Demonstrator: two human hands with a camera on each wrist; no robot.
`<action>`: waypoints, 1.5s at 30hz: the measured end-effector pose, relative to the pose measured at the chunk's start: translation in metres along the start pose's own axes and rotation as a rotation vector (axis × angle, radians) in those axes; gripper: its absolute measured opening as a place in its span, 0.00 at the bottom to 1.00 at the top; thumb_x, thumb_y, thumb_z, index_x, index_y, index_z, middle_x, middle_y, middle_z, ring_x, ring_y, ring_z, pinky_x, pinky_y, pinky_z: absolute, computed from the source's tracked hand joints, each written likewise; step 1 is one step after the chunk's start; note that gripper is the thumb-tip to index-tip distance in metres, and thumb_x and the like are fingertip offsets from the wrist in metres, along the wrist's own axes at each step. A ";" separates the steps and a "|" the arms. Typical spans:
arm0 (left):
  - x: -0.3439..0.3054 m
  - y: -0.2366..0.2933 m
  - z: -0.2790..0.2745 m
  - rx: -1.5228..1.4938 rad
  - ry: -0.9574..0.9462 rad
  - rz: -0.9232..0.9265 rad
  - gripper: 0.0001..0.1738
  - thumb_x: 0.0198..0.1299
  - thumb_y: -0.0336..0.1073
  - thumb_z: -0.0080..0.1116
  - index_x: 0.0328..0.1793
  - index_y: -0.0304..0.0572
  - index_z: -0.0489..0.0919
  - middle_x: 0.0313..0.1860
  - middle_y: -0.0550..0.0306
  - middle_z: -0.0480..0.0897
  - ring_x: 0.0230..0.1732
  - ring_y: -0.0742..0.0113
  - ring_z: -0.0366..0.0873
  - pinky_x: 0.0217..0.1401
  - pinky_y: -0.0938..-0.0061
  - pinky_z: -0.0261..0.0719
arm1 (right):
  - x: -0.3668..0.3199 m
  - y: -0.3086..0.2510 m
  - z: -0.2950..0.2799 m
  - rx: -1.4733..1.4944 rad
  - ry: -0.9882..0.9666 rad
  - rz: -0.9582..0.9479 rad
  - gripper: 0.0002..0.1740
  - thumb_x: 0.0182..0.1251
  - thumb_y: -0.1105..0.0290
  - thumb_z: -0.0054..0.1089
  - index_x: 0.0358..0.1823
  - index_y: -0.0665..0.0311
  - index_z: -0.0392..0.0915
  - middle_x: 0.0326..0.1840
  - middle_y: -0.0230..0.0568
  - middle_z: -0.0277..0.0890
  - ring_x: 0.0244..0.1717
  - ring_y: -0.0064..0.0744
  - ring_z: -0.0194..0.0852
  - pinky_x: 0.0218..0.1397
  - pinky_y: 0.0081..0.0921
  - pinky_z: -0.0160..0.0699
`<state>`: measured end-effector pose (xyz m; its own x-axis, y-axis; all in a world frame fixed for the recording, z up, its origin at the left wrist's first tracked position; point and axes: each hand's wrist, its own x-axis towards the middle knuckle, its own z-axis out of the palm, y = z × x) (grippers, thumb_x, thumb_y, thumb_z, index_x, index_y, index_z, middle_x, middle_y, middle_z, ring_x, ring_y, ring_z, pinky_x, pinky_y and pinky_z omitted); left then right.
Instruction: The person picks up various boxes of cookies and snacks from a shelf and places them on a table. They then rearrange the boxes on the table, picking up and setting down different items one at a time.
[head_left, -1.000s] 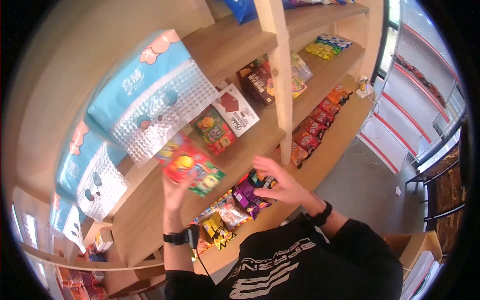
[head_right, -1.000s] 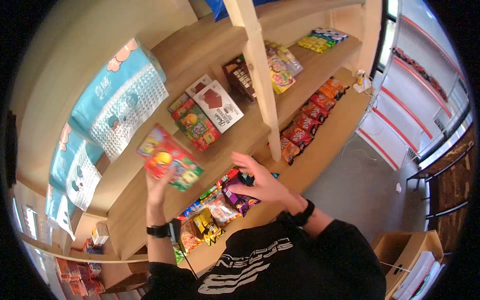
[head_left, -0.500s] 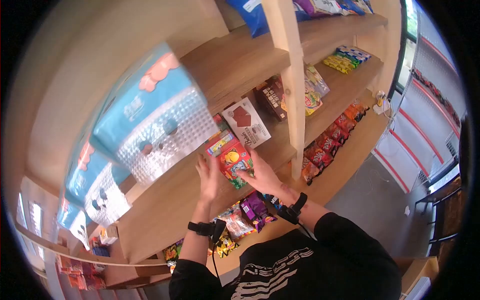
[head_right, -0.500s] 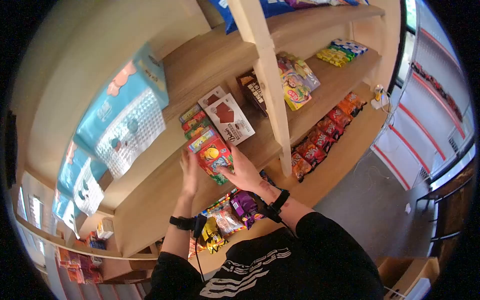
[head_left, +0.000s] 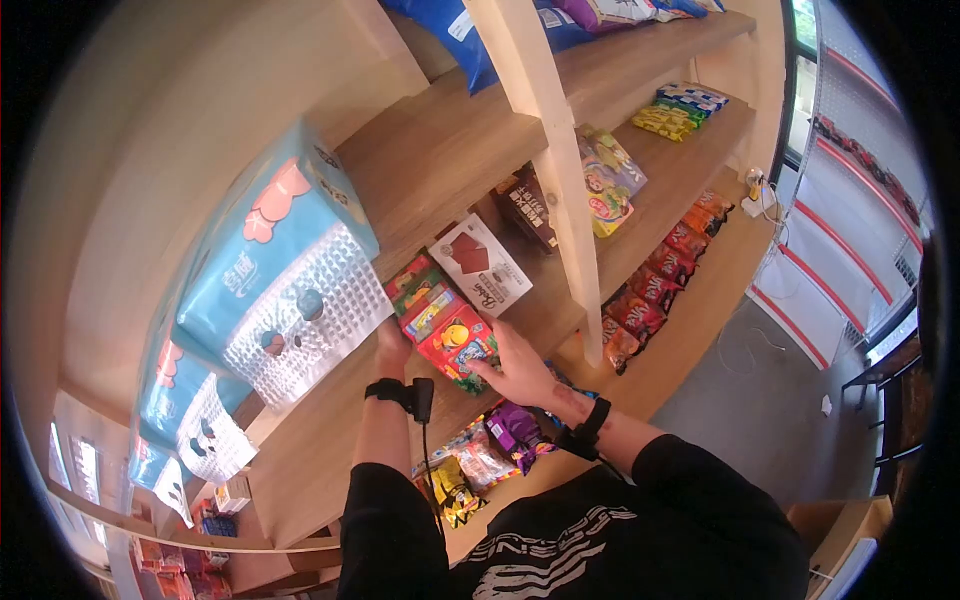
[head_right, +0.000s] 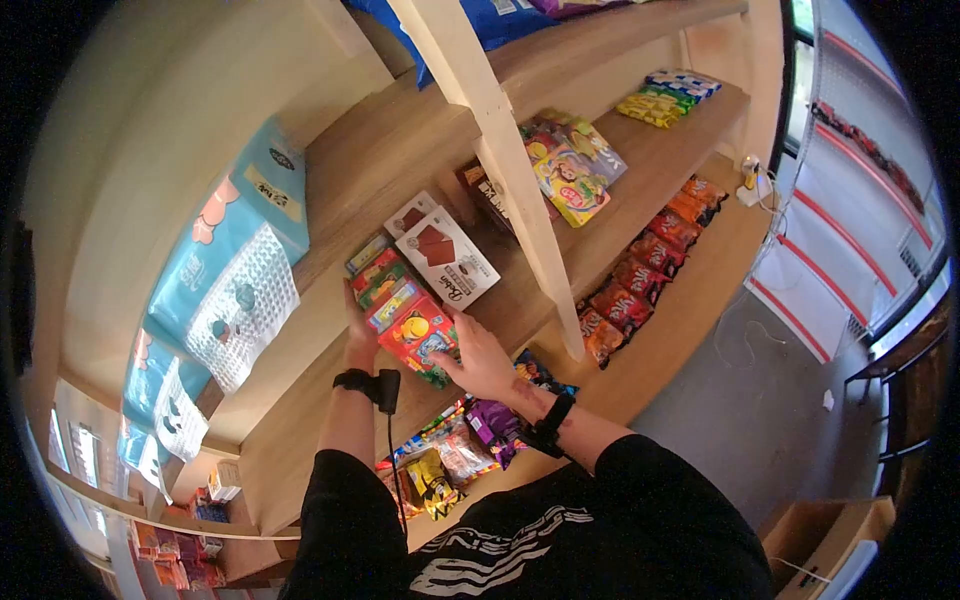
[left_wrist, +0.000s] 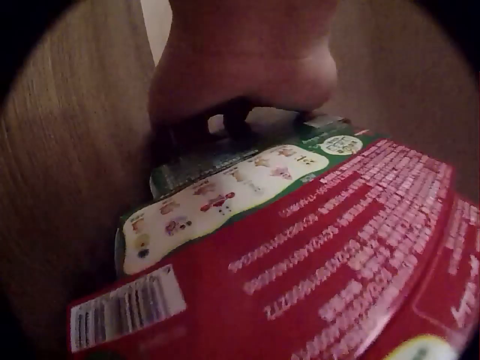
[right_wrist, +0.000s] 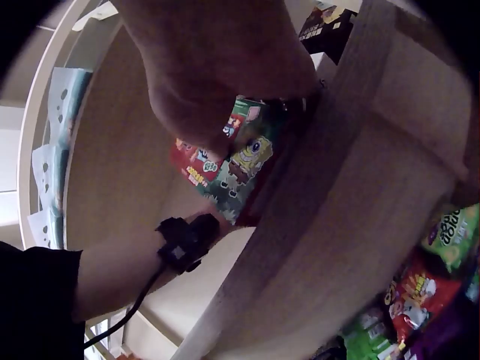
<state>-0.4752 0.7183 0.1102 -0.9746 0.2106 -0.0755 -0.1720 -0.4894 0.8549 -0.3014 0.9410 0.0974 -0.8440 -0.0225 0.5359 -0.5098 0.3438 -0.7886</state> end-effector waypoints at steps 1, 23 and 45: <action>-0.002 0.001 0.002 -0.019 0.052 0.016 0.44 0.65 0.72 0.44 0.72 0.42 0.68 0.65 0.44 0.77 0.61 0.50 0.78 0.67 0.55 0.74 | 0.000 0.000 -0.002 0.013 -0.001 -0.018 0.40 0.68 0.57 0.62 0.71 0.75 0.55 0.64 0.64 0.66 0.66 0.61 0.66 0.68 0.44 0.65; -0.397 0.040 -0.042 0.707 0.474 0.240 0.26 0.77 0.44 0.45 0.76 0.42 0.64 0.45 0.70 0.76 0.39 0.82 0.69 0.37 0.83 0.68 | -0.146 -0.083 0.042 0.853 -0.861 0.461 0.48 0.60 0.66 0.73 0.75 0.67 0.52 0.72 0.42 0.62 0.73 0.31 0.55 0.77 0.36 0.50; -0.817 -0.158 -0.105 -0.407 1.035 0.562 0.30 0.77 0.41 0.44 0.80 0.54 0.51 0.74 0.59 0.65 0.72 0.64 0.65 0.70 0.63 0.67 | -0.300 -0.262 0.306 0.568 -2.558 0.491 0.38 0.56 0.61 0.77 0.66 0.64 0.70 0.60 0.37 0.78 0.60 0.29 0.73 0.62 0.31 0.73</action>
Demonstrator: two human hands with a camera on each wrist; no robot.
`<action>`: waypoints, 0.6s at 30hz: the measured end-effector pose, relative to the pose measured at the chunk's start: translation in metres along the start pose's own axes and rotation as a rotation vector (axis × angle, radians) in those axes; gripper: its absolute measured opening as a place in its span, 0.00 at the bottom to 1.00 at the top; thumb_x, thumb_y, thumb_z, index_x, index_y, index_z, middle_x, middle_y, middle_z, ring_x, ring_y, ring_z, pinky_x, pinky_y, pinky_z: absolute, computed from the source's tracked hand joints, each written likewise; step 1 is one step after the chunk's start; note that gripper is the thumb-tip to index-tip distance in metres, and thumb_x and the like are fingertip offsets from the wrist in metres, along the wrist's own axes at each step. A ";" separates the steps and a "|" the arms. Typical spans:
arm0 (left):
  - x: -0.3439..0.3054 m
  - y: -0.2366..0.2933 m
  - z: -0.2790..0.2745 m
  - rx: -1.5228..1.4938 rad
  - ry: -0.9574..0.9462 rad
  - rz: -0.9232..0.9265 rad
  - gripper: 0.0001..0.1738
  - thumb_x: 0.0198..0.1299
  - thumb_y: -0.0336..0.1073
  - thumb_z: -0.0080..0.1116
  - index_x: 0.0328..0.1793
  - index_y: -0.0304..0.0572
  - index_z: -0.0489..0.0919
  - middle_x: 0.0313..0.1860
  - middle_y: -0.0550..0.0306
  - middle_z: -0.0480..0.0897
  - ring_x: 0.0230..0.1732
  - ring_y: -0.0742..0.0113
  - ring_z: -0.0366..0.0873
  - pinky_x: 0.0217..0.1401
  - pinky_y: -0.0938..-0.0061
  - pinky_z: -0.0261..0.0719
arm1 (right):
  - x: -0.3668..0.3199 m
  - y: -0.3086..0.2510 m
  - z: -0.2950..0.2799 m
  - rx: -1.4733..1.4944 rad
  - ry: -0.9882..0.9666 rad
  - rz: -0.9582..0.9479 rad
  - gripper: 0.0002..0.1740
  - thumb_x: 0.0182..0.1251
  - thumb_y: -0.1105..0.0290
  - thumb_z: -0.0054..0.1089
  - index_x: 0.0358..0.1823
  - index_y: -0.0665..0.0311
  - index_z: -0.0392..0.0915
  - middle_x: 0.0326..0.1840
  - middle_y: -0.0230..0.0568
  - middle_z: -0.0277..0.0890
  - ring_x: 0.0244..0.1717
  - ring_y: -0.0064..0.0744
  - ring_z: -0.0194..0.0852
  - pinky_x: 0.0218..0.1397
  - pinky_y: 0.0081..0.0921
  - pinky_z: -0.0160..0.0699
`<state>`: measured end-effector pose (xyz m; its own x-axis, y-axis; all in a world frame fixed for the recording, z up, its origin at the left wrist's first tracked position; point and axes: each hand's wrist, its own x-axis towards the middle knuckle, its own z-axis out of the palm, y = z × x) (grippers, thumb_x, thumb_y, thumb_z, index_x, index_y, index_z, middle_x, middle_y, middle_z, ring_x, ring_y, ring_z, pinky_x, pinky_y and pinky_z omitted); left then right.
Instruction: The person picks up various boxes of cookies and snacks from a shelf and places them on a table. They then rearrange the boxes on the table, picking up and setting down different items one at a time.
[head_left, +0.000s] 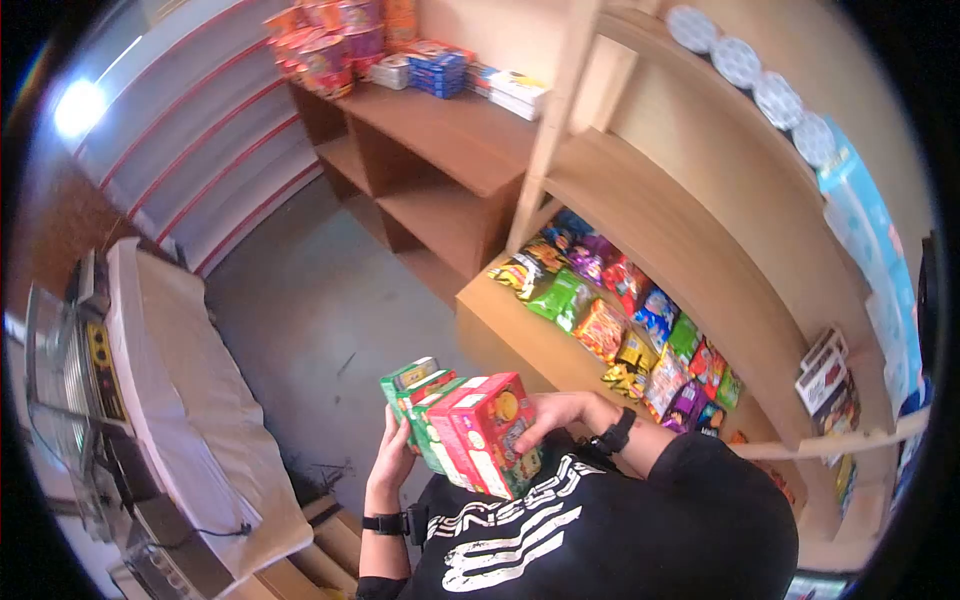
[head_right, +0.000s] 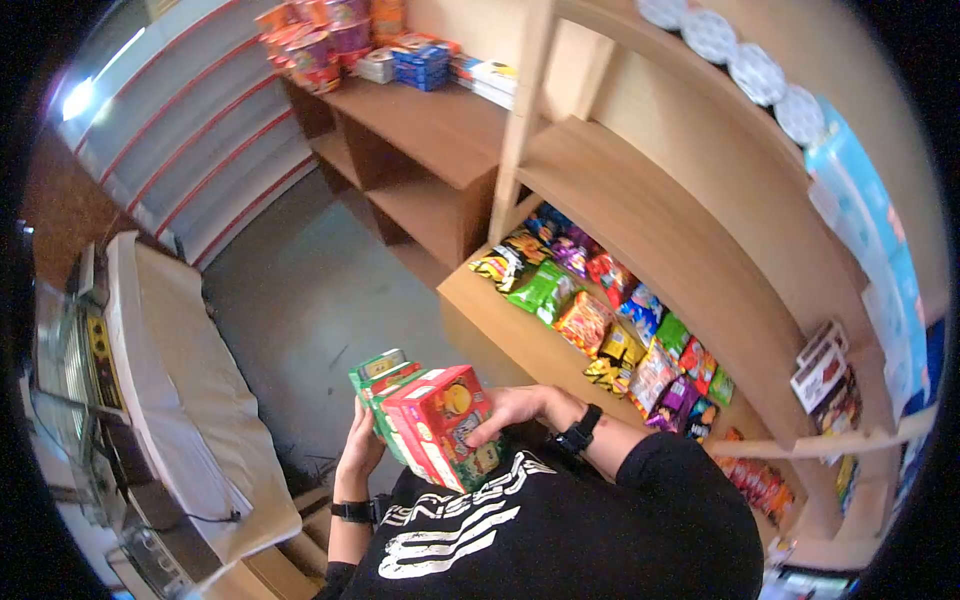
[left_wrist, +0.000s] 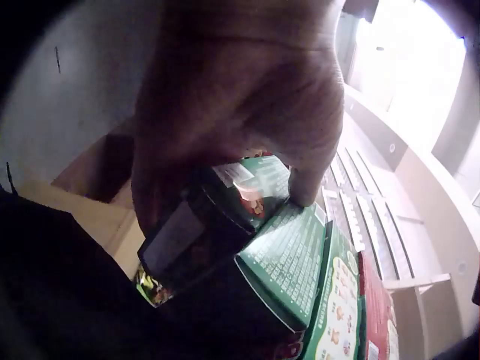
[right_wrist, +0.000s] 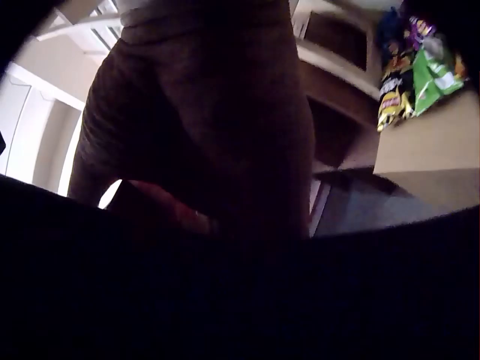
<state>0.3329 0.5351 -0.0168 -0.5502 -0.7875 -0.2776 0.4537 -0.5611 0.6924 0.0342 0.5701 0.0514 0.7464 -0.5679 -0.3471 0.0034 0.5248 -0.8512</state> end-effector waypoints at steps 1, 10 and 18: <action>-0.008 -0.001 -0.010 -0.049 0.018 0.036 0.32 0.77 0.40 0.44 0.81 0.55 0.48 0.75 0.58 0.63 0.73 0.62 0.63 0.71 0.62 0.66 | 0.017 -0.007 -0.003 -0.064 -0.068 -0.010 0.37 0.58 0.56 0.76 0.65 0.63 0.71 0.56 0.36 0.79 0.57 0.27 0.75 0.55 0.28 0.78; -0.051 -0.013 -0.072 -0.301 0.299 0.372 0.37 0.73 0.40 0.50 0.82 0.54 0.46 0.78 0.55 0.60 0.77 0.56 0.60 0.76 0.56 0.62 | 0.168 -0.065 -0.012 -0.126 -0.475 0.374 0.39 0.63 0.57 0.72 0.71 0.65 0.65 0.64 0.38 0.75 0.64 0.27 0.71 0.69 0.31 0.70; 0.000 0.062 -0.135 -0.321 0.376 0.469 0.38 0.69 0.41 0.58 0.79 0.55 0.51 0.76 0.54 0.61 0.75 0.54 0.60 0.76 0.51 0.61 | 0.278 -0.130 -0.045 -0.121 -0.505 0.365 0.39 0.62 0.53 0.72 0.70 0.63 0.66 0.65 0.38 0.75 0.65 0.28 0.71 0.70 0.31 0.68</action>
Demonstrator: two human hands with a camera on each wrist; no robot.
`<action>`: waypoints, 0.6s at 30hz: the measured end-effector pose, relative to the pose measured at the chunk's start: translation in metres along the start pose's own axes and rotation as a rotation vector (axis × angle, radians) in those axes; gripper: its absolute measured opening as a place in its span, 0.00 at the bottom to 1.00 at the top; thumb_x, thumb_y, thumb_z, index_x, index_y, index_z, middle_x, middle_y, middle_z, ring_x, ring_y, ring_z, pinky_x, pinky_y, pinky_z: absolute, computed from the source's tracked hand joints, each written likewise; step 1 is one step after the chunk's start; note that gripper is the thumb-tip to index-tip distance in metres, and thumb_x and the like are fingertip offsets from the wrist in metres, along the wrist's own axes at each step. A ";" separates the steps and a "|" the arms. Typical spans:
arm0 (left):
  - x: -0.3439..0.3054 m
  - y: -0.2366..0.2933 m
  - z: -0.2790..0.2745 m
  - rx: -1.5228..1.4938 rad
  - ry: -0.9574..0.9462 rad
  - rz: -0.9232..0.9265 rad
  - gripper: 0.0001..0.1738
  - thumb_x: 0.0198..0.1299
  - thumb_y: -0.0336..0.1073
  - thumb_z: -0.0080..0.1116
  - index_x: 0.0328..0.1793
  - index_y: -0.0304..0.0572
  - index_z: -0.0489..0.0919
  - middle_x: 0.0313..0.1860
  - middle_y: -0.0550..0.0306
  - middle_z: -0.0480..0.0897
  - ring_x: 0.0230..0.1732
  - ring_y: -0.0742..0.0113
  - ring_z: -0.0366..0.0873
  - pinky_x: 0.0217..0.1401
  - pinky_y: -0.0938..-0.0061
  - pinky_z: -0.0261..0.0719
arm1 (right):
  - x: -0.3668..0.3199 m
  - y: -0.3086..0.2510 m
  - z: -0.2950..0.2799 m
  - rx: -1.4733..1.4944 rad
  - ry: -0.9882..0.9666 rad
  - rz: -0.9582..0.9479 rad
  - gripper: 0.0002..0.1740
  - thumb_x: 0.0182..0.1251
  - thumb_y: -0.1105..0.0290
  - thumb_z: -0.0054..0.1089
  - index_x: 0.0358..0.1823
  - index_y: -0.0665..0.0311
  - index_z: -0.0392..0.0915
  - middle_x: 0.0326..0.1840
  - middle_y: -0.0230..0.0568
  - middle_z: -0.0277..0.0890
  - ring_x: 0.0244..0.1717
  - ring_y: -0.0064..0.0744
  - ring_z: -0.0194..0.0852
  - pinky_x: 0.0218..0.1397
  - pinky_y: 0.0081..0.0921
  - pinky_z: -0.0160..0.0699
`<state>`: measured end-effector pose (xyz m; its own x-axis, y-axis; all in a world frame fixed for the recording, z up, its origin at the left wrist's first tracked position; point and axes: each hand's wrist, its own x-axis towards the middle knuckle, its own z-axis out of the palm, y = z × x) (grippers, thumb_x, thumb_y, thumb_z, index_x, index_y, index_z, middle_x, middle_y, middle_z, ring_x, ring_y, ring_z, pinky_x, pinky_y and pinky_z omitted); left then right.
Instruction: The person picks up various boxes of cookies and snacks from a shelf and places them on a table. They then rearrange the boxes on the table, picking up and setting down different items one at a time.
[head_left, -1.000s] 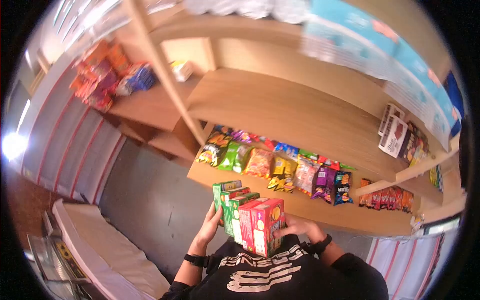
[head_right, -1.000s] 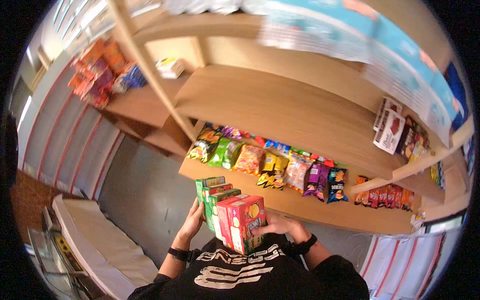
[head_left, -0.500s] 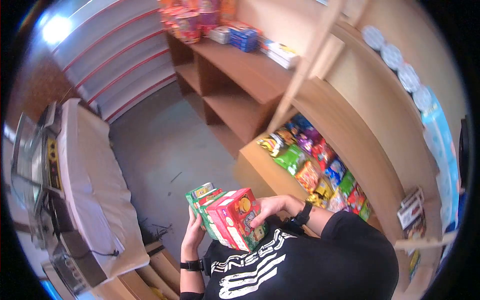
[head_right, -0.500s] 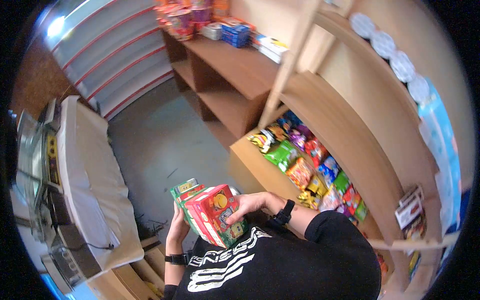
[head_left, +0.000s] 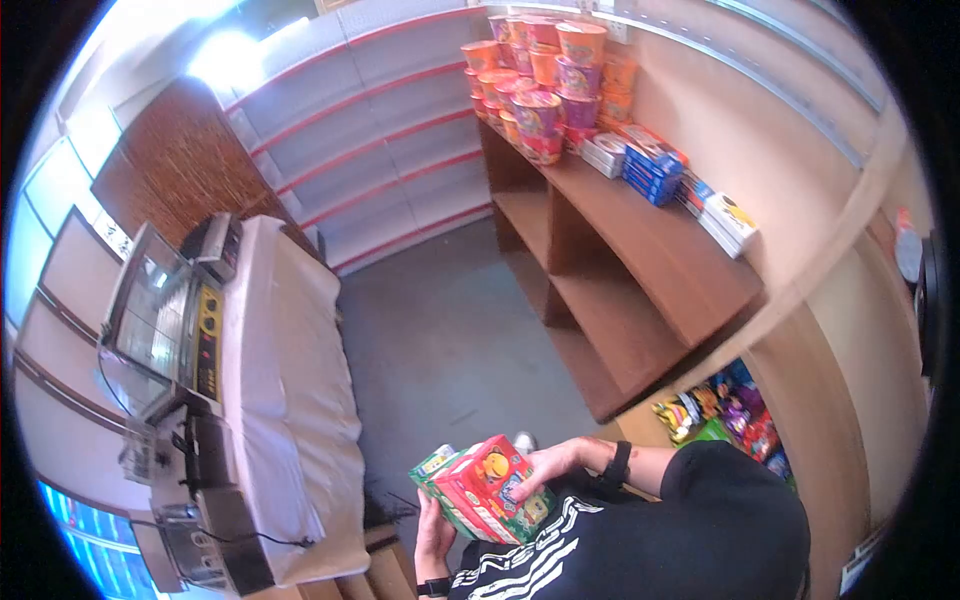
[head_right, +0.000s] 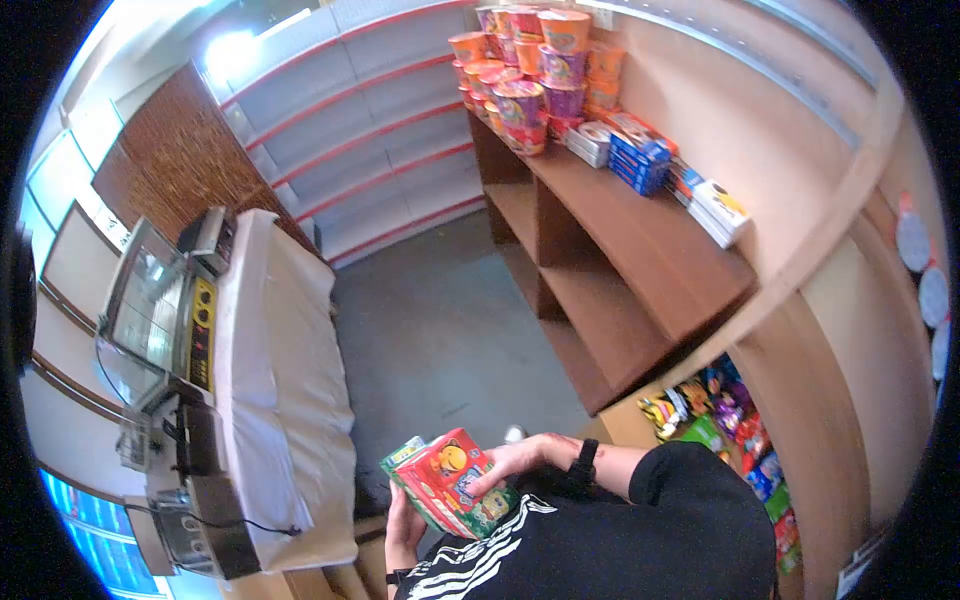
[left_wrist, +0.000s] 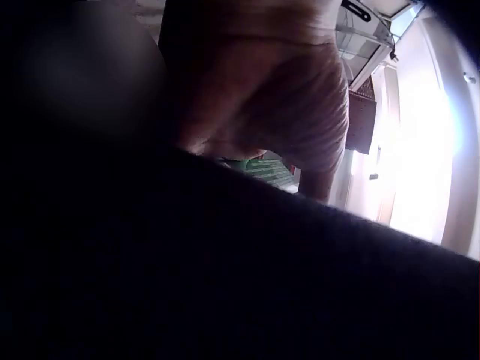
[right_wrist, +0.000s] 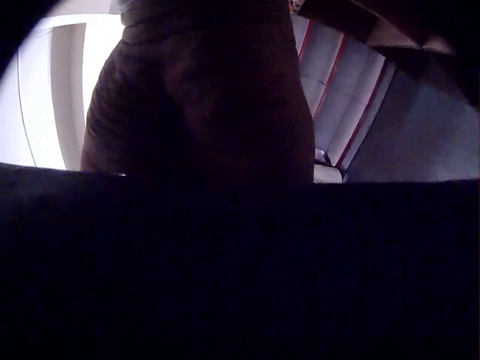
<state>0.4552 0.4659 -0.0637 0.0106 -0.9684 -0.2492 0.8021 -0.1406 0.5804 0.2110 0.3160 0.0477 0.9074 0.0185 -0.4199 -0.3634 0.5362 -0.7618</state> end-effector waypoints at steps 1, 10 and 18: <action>0.017 0.011 0.003 0.019 -0.014 0.000 0.38 0.69 0.41 0.58 0.79 0.55 0.51 0.76 0.55 0.61 0.75 0.55 0.61 0.77 0.51 0.61 | 0.006 -0.007 -0.014 0.050 -0.019 0.000 0.40 0.62 0.54 0.72 0.70 0.63 0.66 0.65 0.38 0.75 0.65 0.29 0.71 0.70 0.31 0.68; 0.170 0.062 0.047 0.407 -0.232 -0.184 0.45 0.65 0.42 0.65 0.81 0.51 0.49 0.74 0.58 0.64 0.73 0.64 0.63 0.73 0.64 0.64 | -0.028 -0.044 -0.088 0.271 0.207 -0.179 0.34 0.63 0.57 0.71 0.67 0.63 0.70 0.63 0.39 0.77 0.63 0.29 0.73 0.68 0.33 0.71; 0.302 0.052 0.156 0.606 -0.596 -0.265 0.50 0.58 0.35 0.71 0.80 0.45 0.50 0.74 0.55 0.64 0.74 0.62 0.62 0.76 0.63 0.61 | -0.084 -0.033 -0.114 0.158 0.689 -0.723 0.36 0.63 0.58 0.71 0.68 0.64 0.68 0.63 0.37 0.76 0.63 0.26 0.72 0.68 0.31 0.70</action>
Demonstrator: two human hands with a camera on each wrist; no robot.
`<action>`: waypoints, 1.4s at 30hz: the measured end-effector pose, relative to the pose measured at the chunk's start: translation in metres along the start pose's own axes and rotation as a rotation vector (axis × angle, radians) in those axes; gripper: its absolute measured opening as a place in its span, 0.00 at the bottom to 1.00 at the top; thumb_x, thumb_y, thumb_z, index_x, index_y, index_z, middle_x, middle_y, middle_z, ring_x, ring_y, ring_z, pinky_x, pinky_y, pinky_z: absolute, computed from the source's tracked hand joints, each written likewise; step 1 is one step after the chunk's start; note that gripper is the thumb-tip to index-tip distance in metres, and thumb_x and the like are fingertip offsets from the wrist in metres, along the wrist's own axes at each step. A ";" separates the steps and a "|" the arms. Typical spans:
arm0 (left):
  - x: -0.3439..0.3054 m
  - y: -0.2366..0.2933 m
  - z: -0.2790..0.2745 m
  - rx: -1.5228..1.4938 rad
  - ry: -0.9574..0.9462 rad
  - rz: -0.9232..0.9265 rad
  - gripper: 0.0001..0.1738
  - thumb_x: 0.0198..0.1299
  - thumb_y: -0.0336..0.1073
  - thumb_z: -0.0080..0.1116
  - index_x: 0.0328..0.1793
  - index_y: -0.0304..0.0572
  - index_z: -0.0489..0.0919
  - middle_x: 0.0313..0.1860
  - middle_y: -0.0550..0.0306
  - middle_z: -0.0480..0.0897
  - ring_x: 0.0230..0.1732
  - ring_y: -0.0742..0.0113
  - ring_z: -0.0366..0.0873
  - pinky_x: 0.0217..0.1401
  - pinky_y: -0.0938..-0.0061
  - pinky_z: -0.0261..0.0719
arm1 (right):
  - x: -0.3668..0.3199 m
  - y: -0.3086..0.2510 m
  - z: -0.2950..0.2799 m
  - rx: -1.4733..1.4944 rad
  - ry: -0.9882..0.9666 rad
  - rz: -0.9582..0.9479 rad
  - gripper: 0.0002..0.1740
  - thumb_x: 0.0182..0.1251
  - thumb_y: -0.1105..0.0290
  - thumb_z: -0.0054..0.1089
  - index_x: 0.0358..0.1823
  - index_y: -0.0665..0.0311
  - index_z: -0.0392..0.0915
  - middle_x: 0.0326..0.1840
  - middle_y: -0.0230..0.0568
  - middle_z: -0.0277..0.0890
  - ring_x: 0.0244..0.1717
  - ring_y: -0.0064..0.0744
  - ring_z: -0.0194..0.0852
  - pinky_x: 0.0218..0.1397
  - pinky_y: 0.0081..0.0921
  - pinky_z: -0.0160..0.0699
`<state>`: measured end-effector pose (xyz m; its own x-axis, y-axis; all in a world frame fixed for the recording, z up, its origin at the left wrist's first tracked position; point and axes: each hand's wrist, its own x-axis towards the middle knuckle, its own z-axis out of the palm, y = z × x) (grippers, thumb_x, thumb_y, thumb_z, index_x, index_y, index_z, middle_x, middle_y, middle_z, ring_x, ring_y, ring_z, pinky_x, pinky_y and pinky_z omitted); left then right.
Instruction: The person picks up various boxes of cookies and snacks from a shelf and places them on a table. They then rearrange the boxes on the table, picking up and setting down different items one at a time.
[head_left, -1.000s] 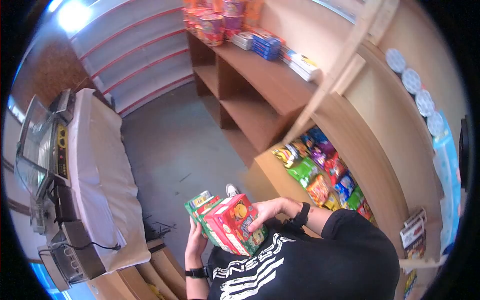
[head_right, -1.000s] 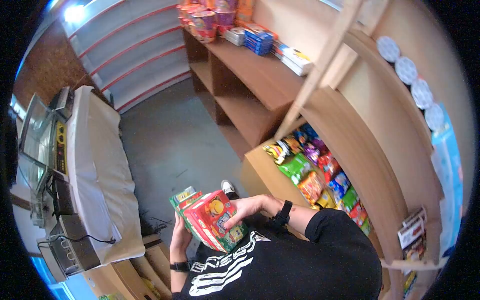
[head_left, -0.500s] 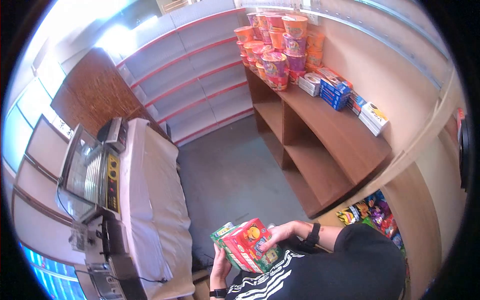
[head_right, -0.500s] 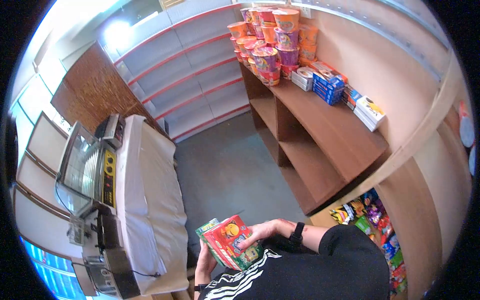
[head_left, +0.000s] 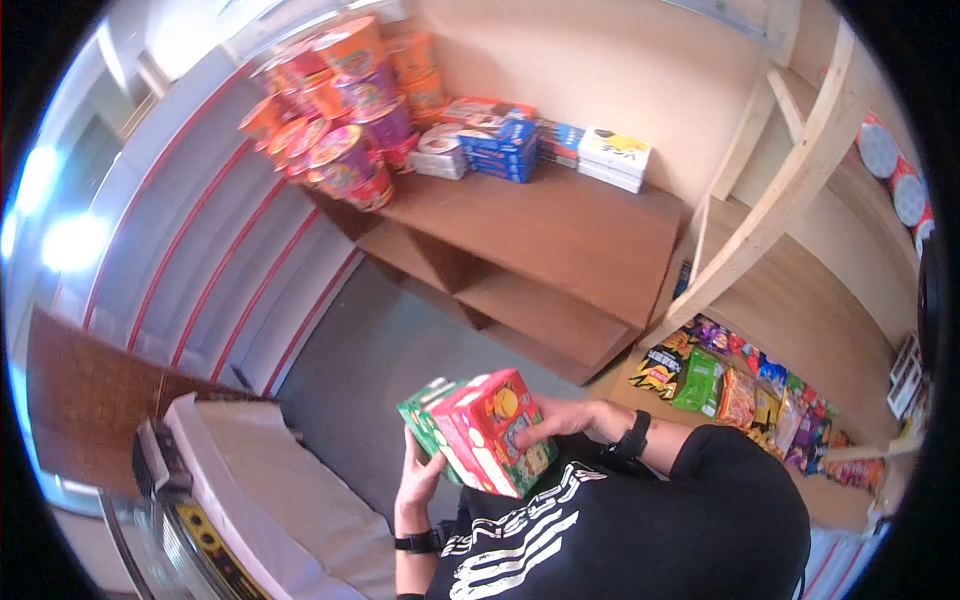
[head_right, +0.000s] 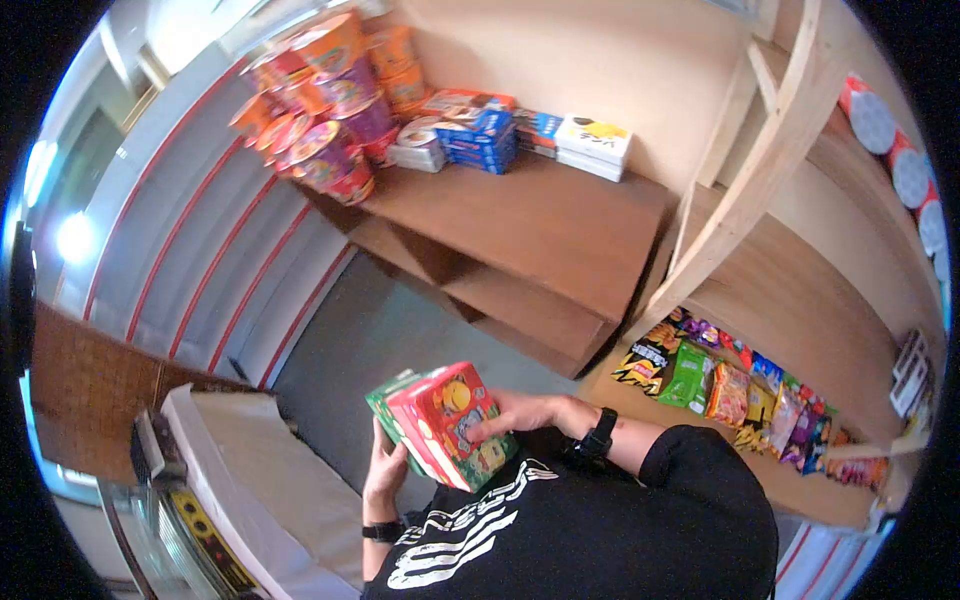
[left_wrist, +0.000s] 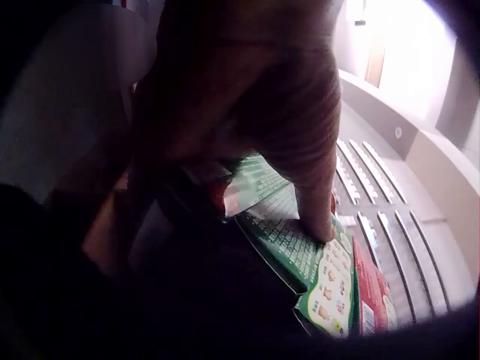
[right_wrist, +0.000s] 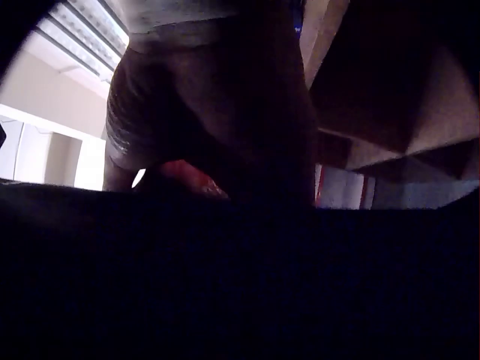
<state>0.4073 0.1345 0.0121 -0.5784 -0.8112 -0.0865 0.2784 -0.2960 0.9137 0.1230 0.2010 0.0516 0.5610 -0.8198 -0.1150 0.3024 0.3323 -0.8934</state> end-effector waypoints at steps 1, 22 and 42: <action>0.029 0.015 0.010 0.080 -0.034 -0.001 0.52 0.55 0.35 0.73 0.80 0.45 0.51 0.73 0.55 0.65 0.73 0.62 0.62 0.76 0.63 0.61 | -0.003 -0.005 -0.011 0.011 0.035 -0.009 0.36 0.63 0.58 0.71 0.68 0.64 0.68 0.63 0.37 0.76 0.63 0.26 0.72 0.68 0.31 0.70; 0.426 0.033 0.098 0.348 -0.537 0.271 0.64 0.41 0.27 0.81 0.77 0.46 0.43 0.72 0.47 0.59 0.71 0.56 0.62 0.71 0.56 0.67 | 0.015 -0.092 -0.189 -0.130 1.480 -0.483 0.32 0.81 0.51 0.39 0.77 0.62 0.57 0.76 0.41 0.61 0.72 0.34 0.63 0.72 0.38 0.66; 0.433 0.039 0.123 0.666 -0.697 0.127 0.32 0.45 0.32 0.80 0.56 0.31 0.77 0.48 0.49 0.85 0.49 0.61 0.83 0.53 0.65 0.82 | -0.005 -0.094 -0.171 -0.134 1.437 -0.519 0.38 0.81 0.44 0.27 0.81 0.64 0.45 0.84 0.41 0.44 0.83 0.34 0.38 0.82 0.38 0.39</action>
<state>0.0734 -0.1661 0.0591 -0.9580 -0.2734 0.0870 0.0032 0.2930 0.9561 -0.0401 0.0935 0.0619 -0.8009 -0.5983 -0.0265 0.1094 -0.1027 -0.9887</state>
